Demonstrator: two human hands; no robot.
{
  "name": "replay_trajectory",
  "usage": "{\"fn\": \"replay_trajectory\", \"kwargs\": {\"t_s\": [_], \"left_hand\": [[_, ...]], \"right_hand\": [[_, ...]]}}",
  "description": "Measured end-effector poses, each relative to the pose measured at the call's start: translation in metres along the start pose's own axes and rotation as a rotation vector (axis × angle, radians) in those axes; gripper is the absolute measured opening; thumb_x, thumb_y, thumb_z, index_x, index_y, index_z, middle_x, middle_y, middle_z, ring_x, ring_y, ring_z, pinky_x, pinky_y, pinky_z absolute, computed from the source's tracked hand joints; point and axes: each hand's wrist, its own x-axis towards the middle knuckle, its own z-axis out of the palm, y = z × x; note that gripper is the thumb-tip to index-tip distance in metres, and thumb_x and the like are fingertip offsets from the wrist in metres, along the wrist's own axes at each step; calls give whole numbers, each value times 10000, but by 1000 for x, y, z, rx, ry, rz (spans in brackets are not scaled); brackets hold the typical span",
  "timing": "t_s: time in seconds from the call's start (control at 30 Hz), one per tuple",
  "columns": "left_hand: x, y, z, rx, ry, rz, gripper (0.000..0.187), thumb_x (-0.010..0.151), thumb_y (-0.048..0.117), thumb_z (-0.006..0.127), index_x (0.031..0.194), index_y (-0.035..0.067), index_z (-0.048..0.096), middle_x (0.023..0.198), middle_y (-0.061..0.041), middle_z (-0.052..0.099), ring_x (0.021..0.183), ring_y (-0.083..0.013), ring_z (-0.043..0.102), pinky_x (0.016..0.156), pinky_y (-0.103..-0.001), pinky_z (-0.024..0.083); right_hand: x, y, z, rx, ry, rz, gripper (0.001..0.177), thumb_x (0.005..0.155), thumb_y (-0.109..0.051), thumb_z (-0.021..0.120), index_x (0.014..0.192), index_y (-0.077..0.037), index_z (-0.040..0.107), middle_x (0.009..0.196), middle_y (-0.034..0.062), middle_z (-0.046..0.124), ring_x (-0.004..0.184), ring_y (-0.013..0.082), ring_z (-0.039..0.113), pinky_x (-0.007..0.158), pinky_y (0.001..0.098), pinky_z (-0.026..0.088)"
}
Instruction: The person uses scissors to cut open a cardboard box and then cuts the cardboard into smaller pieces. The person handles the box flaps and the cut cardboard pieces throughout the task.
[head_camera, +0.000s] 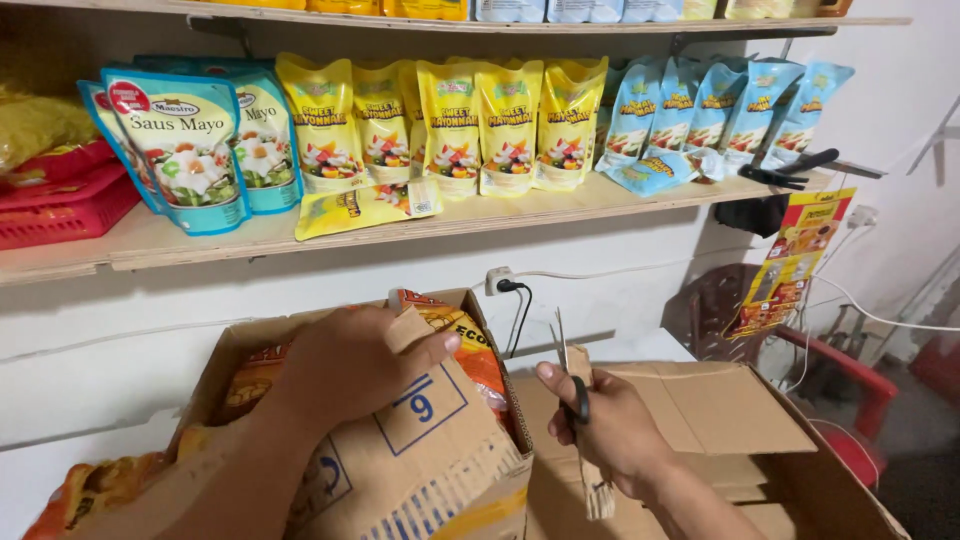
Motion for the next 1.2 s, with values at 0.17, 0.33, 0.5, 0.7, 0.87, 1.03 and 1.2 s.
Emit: {"fn": "replay_trajectory", "kwargs": {"t_s": [0.17, 0.33, 0.5, 0.7, 0.87, 1.03, 1.2], "left_hand": [[-2, -25, 20, 137, 339, 41, 543, 798, 617, 743, 995, 112, 706, 753, -113, 721, 757, -319, 702, 756, -463, 530], [9, -40, 40, 167, 580, 188, 515, 709, 526, 837, 930, 90, 673, 730, -104, 704, 727, -308, 683, 723, -475, 472], [36, -54, 45, 108, 632, 182, 453, 859, 504, 805, 985, 101, 641, 813, -97, 709, 805, -330, 672, 797, -467, 458], [60, -66, 45, 274, 597, 4, 388, 961, 509, 719, 1063, 136, 690, 939, -77, 731, 965, -291, 664, 932, -474, 416], [53, -37, 47, 387, 564, -53, 352, 910, 473, 723, 1057, 153, 725, 1038, -64, 687, 1032, -282, 609, 929, -484, 387], [46, 32, 43, 305, 564, 97, 299, 845, 405, 755, 996, 149, 726, 1043, -55, 659, 1021, -280, 594, 899, -480, 401], [37, 118, 69, -38, 423, 353, 213, 874, 284, 736, 789, 89, 727, 881, -82, 699, 845, -281, 655, 805, -468, 496]], "right_hand": [[-14, 19, -5, -117, -105, 76, 536, 816, -435, 791, 1025, 35, 638, 663, 135, 664, 581, 202, 610, 572, 318, 488], [-35, 48, -31, -254, -330, 60, 590, 807, -411, 804, 1091, 83, 651, 743, 121, 708, 689, 199, 680, 678, 324, 559], [-75, 40, -41, -481, -442, -152, 914, 877, -354, 831, 1540, -55, 277, 1127, 141, 652, 1051, 217, 605, 957, 338, 495], [-86, 45, -52, -540, -583, -77, 911, 818, -484, 753, 1594, -168, 394, 1221, 71, 780, 1172, 167, 674, 1048, 271, 481], [-74, 61, -79, -310, -532, -47, 882, 759, -442, 790, 1523, -160, 451, 1297, 86, 710, 1265, 205, 651, 1096, 316, 451], [-37, 75, -97, -254, -335, -106, 810, 772, -424, 774, 1473, -98, 530, 1305, 93, 690, 1269, 221, 600, 1088, 320, 424], [28, 128, -149, -10, -78, -62, 573, 813, -331, 805, 1231, 26, 641, 973, 113, 725, 889, 186, 649, 849, 300, 525]]}}
